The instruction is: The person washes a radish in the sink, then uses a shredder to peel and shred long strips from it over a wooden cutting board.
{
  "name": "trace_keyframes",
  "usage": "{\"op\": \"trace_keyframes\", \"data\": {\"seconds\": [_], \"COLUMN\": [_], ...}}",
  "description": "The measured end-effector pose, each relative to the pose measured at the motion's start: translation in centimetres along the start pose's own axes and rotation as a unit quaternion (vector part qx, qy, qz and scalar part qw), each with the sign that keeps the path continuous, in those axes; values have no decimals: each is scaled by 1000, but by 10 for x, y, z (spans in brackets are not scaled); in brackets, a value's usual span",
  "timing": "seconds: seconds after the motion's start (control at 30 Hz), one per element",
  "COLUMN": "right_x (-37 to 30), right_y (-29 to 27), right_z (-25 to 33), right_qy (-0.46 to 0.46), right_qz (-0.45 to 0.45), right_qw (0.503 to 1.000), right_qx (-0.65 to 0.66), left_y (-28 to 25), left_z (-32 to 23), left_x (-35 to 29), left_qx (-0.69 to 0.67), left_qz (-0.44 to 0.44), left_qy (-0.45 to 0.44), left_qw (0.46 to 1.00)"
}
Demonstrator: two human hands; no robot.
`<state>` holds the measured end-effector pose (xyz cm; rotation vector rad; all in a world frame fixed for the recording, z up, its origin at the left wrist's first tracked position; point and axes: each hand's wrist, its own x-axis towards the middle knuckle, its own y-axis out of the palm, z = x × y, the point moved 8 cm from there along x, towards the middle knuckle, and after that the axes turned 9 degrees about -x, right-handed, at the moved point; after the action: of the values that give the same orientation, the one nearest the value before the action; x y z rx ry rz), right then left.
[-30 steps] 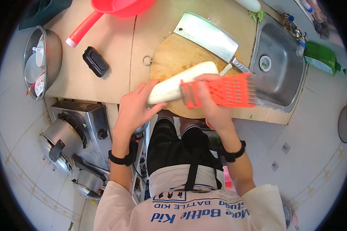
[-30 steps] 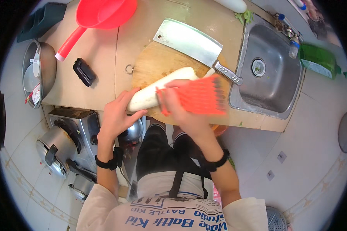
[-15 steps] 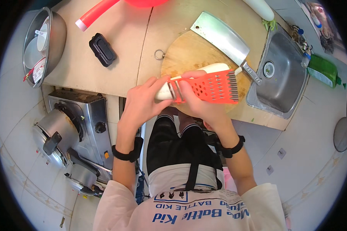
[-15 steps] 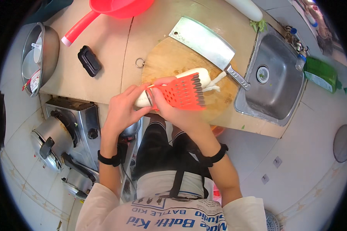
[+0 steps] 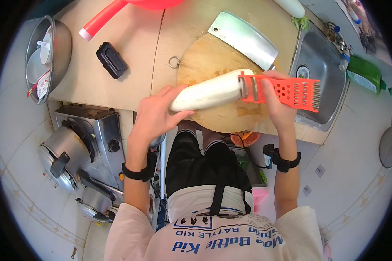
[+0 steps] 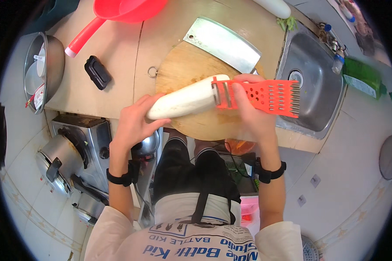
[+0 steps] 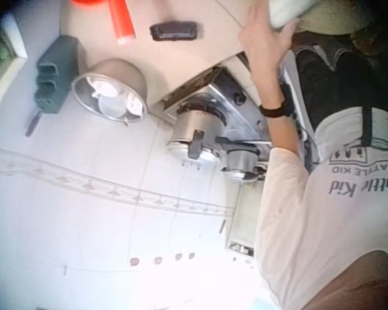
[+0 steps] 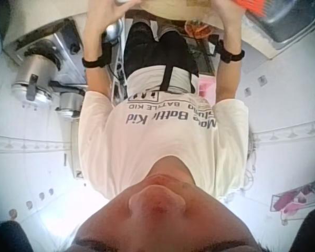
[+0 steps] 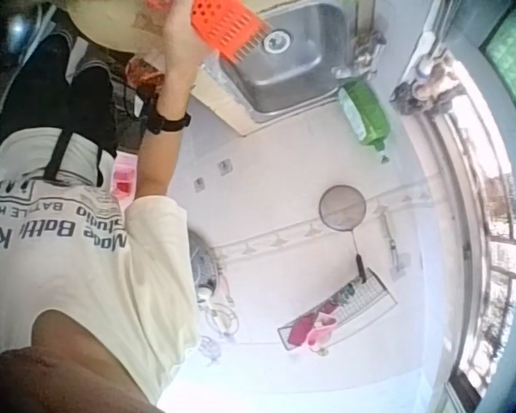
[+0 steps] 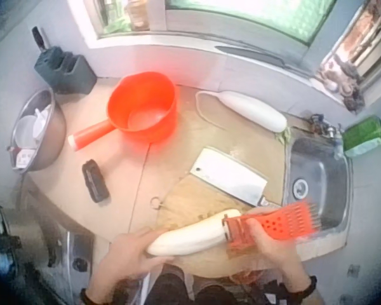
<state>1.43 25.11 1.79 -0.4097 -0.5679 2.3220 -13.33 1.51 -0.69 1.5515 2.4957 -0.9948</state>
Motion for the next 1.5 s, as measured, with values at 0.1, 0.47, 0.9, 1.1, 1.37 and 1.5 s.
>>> {"op": "trace_keyframes", "data": {"seconds": [0.1, 0.47, 0.9, 1.1, 1.37, 1.5], "right_x": [-2, -43, -52, -65, -55, -48], "right_y": [-19, -58, 34, -17, 1, 16], "right_z": [-15, -22, 21, -35, -1, -14], "right_qy": [16, 20, -205, -102, -127, -91], "right_qz": [-43, -56, 219, 134, 126, 144], "right_qw": [999, 997, 942, 973, 976, 985], "right_qx": [-9, 40, -153, -155, -120, -31], "left_y": [0, -3, -2, -3, 0, -3], "left_z": [0, -11, -12, -13, -11, -13], "left_x": [2, 11, 11, 10, 10, 9], "left_qx": [7, 32, 79, 58, 60, 50], "left_qz": [-2, 17, 39, 38, 36, 0], "left_qy": [10, 43, 21, 11, 13, 49], "left_qw": [1000, 998, 996, 998, 997, 998]}}
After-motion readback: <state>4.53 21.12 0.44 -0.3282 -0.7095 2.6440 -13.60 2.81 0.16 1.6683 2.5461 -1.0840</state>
